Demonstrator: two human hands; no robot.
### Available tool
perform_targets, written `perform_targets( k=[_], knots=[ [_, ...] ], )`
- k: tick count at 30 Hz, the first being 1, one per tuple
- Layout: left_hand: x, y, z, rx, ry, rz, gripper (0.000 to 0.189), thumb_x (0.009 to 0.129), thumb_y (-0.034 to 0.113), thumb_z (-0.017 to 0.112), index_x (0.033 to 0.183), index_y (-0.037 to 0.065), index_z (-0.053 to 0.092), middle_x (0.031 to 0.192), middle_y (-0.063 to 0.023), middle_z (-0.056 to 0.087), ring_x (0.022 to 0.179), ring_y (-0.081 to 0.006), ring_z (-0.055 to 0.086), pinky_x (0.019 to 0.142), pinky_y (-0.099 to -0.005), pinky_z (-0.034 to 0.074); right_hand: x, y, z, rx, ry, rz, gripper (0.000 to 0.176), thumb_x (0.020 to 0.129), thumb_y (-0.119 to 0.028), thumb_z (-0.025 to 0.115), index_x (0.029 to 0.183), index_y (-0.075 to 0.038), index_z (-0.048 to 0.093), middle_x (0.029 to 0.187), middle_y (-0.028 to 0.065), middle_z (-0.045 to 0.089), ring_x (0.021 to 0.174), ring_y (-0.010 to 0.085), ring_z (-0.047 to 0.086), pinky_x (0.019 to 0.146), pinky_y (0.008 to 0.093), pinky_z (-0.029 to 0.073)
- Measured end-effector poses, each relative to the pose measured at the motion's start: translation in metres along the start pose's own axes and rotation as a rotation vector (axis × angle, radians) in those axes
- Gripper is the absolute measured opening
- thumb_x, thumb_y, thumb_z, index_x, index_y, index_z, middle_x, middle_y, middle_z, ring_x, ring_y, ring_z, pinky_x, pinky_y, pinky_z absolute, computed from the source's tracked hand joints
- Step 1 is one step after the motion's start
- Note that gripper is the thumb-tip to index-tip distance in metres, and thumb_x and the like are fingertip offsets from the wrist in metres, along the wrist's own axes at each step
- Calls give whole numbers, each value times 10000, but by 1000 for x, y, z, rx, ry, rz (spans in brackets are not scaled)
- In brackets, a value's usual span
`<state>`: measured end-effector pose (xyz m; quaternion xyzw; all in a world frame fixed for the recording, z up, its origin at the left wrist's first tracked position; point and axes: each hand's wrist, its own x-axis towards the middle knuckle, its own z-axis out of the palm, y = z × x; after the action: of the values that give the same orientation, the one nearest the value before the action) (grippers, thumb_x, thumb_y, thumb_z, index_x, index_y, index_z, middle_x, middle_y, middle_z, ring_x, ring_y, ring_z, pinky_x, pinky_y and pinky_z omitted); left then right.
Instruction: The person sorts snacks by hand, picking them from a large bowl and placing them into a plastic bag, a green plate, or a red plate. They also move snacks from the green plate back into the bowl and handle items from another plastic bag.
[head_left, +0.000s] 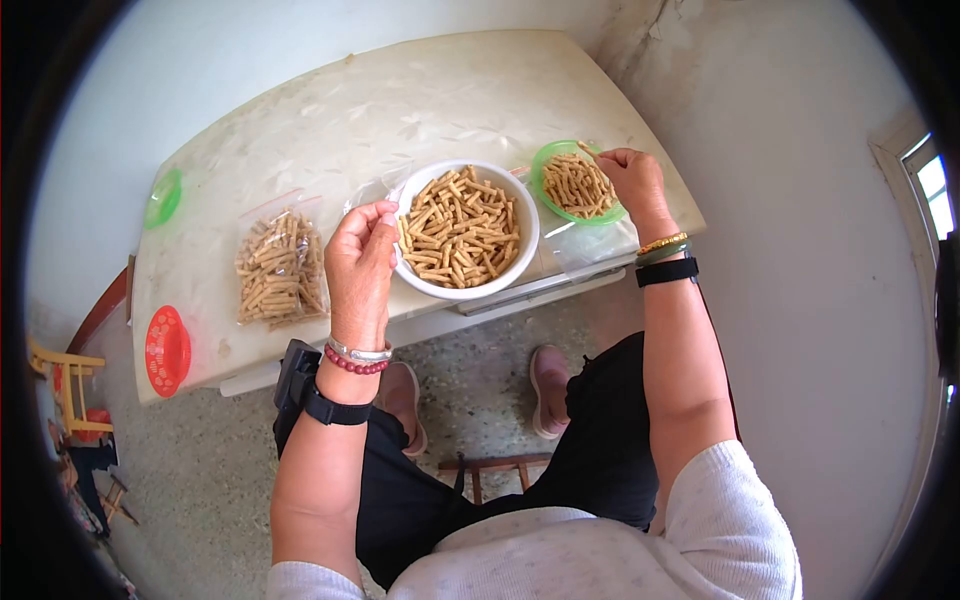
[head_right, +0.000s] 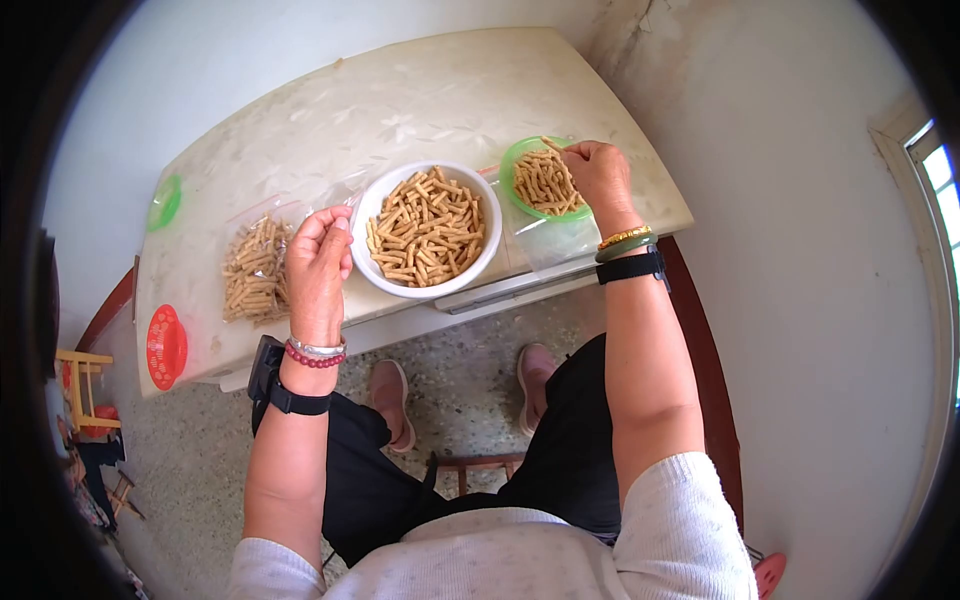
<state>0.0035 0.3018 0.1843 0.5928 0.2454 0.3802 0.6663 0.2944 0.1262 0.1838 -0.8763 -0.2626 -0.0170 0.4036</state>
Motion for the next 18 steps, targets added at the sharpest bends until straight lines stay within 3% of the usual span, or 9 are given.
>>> perform_targets(
  k=[6, 9, 11, 15, 18],
  knots=[
    [-3, 4, 4, 15, -3, -3, 131, 918, 111, 565, 992, 22, 626, 726, 28, 551, 563, -19, 425, 499, -158, 341, 12, 37, 15, -325, -35, 12, 212, 772, -274, 664, 874, -97, 721, 808, 141, 683, 779, 278, 663, 712, 362, 508],
    [-4, 4, 3, 22, -15, -6, 137, 924, 124, 562, 982, 21, 630, 703, 35, 535, 559, -17, 416, 492, -160, 326, 15, 37, 16, -202, -8, 25, 217, 782, -276, 659, 887, -95, 717, 816, 130, 686, 756, 253, 661, 714, 344, 508],
    [-6, 4, 5, 15, -21, -12, 141, 927, 131, 559, 975, 20, 633, 689, 39, 525, 557, -16, 411, 488, -161, 317, 12, 19, 12, 129, 69, -8, 190, 795, -228, 654, 920, -96, 707, 814, 116, 685, 725, 225, 650, 710, 326, 510],
    [-9, 0, 9, 44, -59, -2, 156, 934, 143, 558, 922, 17, 651, 659, 59, 490, 565, -11, 382, 492, -170, 303, -20, -31, 34, 477, -80, -84, 161, 806, -182, 649, 932, -92, 695, 780, 101, 674, 684, 199, 630, 697, 311, 508],
    [-8, -2, 10, 49, -54, -11, 149, 930, 133, 563, 914, 14, 650, 661, 63, 490, 573, -11, 383, 499, -172, 306, -59, -67, 49, 58, -324, -475, 125, 800, -127, 642, 905, -68, 675, 803, 107, 666, 712, 225, 637, 687, 316, 508]
  ],
)
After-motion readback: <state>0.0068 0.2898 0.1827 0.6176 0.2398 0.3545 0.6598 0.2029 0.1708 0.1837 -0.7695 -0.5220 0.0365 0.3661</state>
